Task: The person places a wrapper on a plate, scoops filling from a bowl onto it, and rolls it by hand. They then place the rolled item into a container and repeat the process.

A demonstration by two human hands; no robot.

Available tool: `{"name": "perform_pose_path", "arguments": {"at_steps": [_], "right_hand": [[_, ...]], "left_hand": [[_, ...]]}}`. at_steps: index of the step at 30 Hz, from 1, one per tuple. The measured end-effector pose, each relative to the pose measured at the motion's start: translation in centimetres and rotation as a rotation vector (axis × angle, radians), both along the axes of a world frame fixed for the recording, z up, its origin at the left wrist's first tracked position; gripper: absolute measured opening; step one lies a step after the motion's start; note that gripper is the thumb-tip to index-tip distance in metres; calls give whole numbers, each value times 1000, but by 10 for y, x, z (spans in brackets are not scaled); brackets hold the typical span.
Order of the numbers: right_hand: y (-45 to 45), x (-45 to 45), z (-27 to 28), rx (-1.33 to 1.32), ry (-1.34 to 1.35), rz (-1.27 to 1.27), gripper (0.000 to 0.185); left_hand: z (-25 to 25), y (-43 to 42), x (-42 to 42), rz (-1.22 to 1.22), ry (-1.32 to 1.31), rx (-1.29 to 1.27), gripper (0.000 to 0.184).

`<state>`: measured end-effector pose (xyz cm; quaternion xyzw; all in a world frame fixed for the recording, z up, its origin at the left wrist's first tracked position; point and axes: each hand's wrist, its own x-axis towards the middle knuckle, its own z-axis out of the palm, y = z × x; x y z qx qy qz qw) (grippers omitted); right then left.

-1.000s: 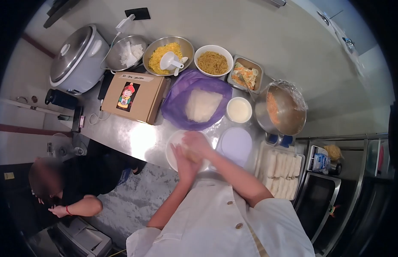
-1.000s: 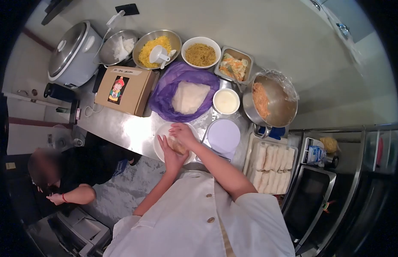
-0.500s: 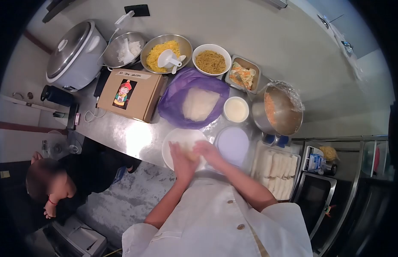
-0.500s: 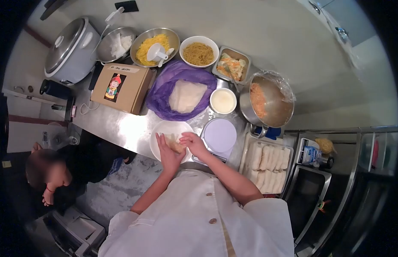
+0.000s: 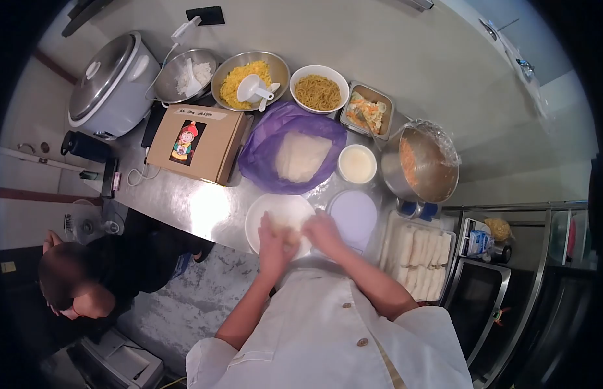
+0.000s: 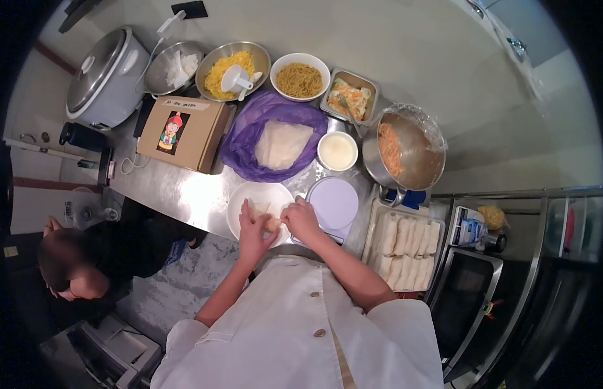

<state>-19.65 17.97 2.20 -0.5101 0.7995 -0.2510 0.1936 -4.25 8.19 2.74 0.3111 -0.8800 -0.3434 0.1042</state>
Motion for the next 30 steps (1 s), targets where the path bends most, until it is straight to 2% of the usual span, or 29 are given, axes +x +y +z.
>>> {"name": "perform_pose_path", "arguments": {"at_steps": [5,7,8,11,13,14,16,19,21,22,23,30], "right_hand": [[-10,2,0,122,81,-61,7],[-17,4,1,309,77,-109,7],[-21,4,2,307,77,-110,7],[-26,2,-1,274,86,-75,7],[-27,1,2,88,-55,18,6],[-25,1,4,88,-54,18,6],[-17,3,3,-93,-83,-89,12],[-1,9,-1,-157,-98,-7,19],[11,17,6,-177,-75,80,20],[17,23,9,-196,-53,164,21],[20,26,2,-133,-41,236,32],[19,36,1,-105,35,208,45]], "left_hand": [[-3,-2,3,-5,46,56,42],[-5,-4,5,-18,53,45,42],[-6,-4,6,-28,53,49,43],[-9,-4,7,-45,47,46,45],[-8,-4,7,-54,41,42,47],[-8,-4,7,-65,14,2,51],[-1,-7,5,-77,-11,-37,54],[2,-22,13,-84,-13,50,56],[-3,-37,24,-263,40,-191,38],[-7,-43,30,-268,38,-188,38],[-12,-51,33,-320,27,-143,37],[1,-75,26,-520,52,-165,34]]}}
